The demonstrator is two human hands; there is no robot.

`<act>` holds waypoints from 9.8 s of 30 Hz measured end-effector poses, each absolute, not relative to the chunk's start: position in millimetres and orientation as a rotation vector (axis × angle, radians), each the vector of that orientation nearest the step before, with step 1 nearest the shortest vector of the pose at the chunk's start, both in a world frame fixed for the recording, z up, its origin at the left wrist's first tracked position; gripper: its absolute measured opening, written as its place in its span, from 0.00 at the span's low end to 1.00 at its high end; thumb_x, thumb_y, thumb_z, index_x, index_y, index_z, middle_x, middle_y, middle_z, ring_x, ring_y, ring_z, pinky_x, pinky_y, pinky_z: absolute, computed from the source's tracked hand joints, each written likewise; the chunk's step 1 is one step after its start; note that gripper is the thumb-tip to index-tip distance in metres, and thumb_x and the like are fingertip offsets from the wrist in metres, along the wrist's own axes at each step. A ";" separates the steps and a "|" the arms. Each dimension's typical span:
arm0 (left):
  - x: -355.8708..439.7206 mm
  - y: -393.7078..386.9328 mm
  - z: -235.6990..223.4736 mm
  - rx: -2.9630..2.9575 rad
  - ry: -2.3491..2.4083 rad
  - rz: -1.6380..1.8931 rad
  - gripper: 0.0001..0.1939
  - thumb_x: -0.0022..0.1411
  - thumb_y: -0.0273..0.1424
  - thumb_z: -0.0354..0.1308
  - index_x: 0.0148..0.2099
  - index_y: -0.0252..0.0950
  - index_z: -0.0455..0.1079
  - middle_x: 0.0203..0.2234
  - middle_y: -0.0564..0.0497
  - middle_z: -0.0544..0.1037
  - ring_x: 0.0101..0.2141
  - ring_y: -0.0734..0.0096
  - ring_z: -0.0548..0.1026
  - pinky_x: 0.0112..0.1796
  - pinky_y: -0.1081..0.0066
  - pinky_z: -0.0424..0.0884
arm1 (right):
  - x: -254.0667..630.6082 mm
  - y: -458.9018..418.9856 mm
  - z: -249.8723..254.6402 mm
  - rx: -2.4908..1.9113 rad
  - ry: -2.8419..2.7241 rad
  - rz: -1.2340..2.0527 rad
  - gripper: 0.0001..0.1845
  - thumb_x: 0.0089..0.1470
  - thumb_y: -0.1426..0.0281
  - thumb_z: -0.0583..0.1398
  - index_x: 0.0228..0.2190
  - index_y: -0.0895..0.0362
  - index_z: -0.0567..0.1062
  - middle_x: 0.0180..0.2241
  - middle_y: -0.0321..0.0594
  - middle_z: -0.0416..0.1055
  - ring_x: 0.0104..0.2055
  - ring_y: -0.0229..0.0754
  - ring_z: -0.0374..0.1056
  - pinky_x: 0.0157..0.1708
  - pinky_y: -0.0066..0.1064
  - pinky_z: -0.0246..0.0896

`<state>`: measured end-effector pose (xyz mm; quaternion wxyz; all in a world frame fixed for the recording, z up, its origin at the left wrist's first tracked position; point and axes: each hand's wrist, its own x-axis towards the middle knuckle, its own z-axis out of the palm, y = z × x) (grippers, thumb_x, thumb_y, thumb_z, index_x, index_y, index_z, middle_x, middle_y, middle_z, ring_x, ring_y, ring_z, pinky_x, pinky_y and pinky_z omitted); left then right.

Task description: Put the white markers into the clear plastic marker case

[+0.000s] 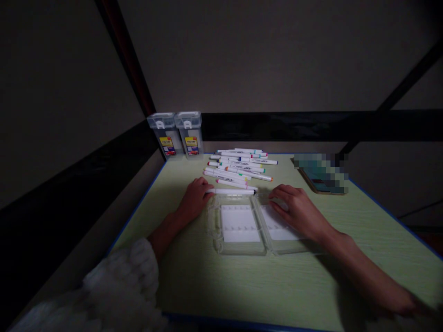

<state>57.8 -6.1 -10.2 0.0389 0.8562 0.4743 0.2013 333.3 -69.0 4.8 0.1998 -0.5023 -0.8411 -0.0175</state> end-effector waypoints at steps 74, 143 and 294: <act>59.7 -25.9 2.3 2.802 1.180 1.214 0.10 0.60 0.30 0.46 0.43 0.35 0.64 0.36 0.48 0.68 0.38 0.71 0.68 0.39 0.71 0.67 | 321.9 -85.9 14.4 -1.056 -2.270 -0.242 0.12 0.57 0.72 0.49 0.42 0.60 0.66 0.27 0.41 0.68 0.27 0.38 0.62 0.27 0.30 0.56; 80.0 -20.0 -5.7 1.656 1.092 1.239 0.15 0.50 0.32 0.54 0.41 0.33 0.69 0.37 0.47 0.72 0.32 0.74 0.71 0.33 0.73 0.69 | 263.4 -114.8 24.9 -0.394 -2.376 -0.483 0.08 0.49 0.79 0.57 0.21 0.60 0.69 0.16 0.31 0.62 0.19 0.32 0.54 0.20 0.29 0.42; 84.7 -40.0 14.6 1.639 1.000 1.057 0.09 0.50 0.33 0.54 0.29 0.31 0.71 0.19 0.51 0.75 0.24 0.75 0.71 0.30 0.74 0.68 | 275.1 -109.6 10.3 -0.833 -2.282 -0.387 0.10 0.56 0.74 0.49 0.33 0.60 0.71 0.29 0.43 0.68 0.30 0.37 0.62 0.26 0.28 0.58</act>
